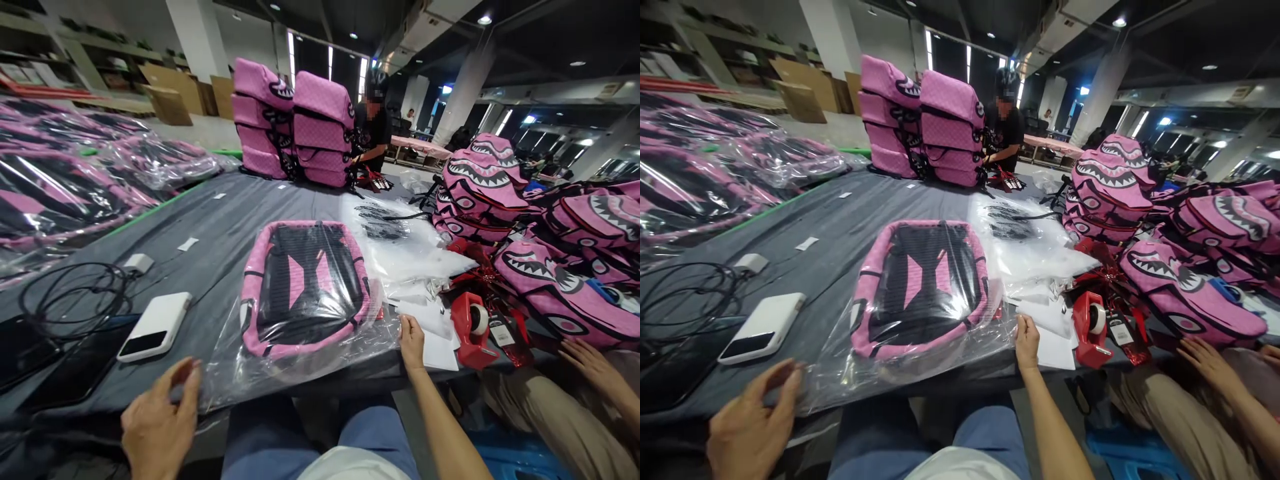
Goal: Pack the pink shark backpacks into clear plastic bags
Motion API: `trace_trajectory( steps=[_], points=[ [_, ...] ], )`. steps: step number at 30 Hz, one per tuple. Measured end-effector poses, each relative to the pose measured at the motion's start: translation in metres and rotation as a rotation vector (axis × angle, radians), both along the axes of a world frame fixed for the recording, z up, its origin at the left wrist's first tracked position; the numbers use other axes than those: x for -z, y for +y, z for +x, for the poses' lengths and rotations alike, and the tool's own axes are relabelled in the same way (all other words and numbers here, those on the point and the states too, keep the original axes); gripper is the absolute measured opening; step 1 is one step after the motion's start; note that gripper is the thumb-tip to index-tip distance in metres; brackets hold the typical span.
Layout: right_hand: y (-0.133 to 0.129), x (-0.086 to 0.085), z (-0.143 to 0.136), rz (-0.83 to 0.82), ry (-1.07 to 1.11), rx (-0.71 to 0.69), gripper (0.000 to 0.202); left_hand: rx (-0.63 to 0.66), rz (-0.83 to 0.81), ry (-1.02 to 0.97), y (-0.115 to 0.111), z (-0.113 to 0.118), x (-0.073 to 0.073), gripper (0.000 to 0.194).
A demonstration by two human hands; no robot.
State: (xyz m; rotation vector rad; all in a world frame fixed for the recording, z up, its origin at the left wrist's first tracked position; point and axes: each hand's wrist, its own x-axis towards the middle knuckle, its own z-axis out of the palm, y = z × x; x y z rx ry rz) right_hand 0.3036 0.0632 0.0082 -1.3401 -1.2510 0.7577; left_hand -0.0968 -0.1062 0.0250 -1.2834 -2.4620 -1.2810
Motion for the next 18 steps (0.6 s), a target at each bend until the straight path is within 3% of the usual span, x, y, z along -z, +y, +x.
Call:
trace_trajectory(
  steps=[1,3,5,8,14,18],
  points=[
    [0.000,0.000,0.001,0.000,0.003,-0.003,0.056,0.043,0.058,0.166,0.006,0.011,-0.003,0.047],
    [-0.002,0.000,0.002,0.003,0.010,-0.011,0.054,0.260,0.130,0.362,0.020,0.038,-0.010,0.046],
    [-0.002,-0.001,0.002,0.010,0.016,-0.016,0.054,0.524,0.123,0.429,0.037,0.066,-0.019,0.042],
    [-0.002,-0.002,0.001,0.028,0.025,-0.020,0.053,0.731,0.059,0.387,0.058,0.092,-0.027,0.030],
    [-0.001,0.003,0.002,0.049,0.046,-0.024,0.049,0.802,0.062,0.330,0.062,0.086,-0.026,0.020],
    [0.000,0.010,0.004,0.064,0.051,-0.024,0.049,0.812,0.185,0.392,0.063,0.080,-0.038,0.019]
  ],
)
